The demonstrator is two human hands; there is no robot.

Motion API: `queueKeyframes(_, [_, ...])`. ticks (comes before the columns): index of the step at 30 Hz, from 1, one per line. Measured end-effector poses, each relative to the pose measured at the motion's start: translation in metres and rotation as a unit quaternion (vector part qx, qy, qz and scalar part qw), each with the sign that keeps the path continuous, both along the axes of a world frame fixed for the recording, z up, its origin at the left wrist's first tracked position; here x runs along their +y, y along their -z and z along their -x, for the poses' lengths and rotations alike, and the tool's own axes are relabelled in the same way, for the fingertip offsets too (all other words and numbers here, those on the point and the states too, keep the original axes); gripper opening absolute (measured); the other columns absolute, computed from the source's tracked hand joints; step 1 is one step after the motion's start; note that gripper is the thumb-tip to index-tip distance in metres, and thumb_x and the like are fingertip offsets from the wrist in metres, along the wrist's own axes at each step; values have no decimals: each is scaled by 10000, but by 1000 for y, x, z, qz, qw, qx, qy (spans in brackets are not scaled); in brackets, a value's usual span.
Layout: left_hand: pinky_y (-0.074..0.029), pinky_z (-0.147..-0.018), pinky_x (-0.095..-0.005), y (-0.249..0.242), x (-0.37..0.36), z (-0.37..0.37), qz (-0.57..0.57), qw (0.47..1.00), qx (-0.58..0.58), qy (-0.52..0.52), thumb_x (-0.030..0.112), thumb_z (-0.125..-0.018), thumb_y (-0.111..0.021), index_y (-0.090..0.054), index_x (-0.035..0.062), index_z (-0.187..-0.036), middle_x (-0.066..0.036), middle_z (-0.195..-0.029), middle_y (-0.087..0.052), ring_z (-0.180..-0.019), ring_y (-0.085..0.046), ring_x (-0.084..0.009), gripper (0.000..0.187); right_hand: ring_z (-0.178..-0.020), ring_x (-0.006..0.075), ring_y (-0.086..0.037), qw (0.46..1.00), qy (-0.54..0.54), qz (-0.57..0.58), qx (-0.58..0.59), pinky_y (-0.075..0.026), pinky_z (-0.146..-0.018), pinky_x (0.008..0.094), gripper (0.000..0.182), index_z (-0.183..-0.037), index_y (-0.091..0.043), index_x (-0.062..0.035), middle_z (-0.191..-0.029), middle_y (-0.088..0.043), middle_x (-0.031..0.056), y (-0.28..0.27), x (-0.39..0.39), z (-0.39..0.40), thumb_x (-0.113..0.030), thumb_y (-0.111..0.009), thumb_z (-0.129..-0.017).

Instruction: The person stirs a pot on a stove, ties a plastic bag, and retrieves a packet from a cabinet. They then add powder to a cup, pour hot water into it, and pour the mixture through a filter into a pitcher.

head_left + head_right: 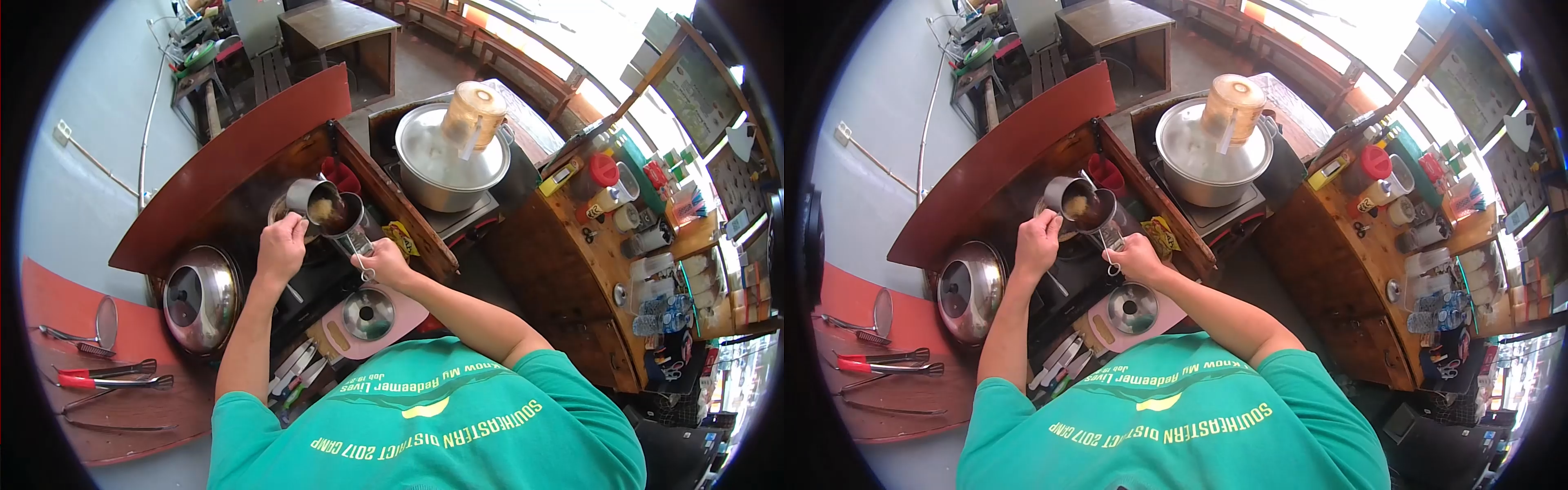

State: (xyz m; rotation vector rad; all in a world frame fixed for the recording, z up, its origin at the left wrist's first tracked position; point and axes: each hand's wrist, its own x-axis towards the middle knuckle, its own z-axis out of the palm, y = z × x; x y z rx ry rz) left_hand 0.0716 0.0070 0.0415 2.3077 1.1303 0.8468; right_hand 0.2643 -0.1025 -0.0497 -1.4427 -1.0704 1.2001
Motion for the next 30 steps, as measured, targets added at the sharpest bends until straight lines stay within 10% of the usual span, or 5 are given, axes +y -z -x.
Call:
queueKeyframes(14, [-499, -684, -420, 20, -24, -13, -298, 941, 122, 107, 57, -838, -625, -638, 32, -954, -126, -745, -564, -733, -616, -306, 119, -495, 35, -454, 997, 25, -5, 70, -326, -445, 251, 280, -574, -583, -75, -558, -520, -59, 18, -15, -7, -177, -704, -804])
queueKeyframes(24, [-474, -531, -327, 51, 23, 4, 44, 984, -147, -86, 136, -890, -705, -721, -2, -938, -137, -653, -648, -525, -617, -237, 147, -464, 31, -450, 993, 37, 4, 108, -315, -418, 241, 302, -587, -557, -100, -544, -503, -64, 13, -14, -5, -132, -721, -838])
queueKeyframes(30, [-518, -658, -517, 82, 60, 32, -104, 980, 131, -106, 220, -914, -615, -654, 28, -779, -187, -733, -671, -735, -676, -390, 239, -451, 40, -467, 995, 45, 11, 89, -348, -410, 240, 296, -588, -552, -89, -540, -508, -51, 6, -17, -1, -123, -711, -836])
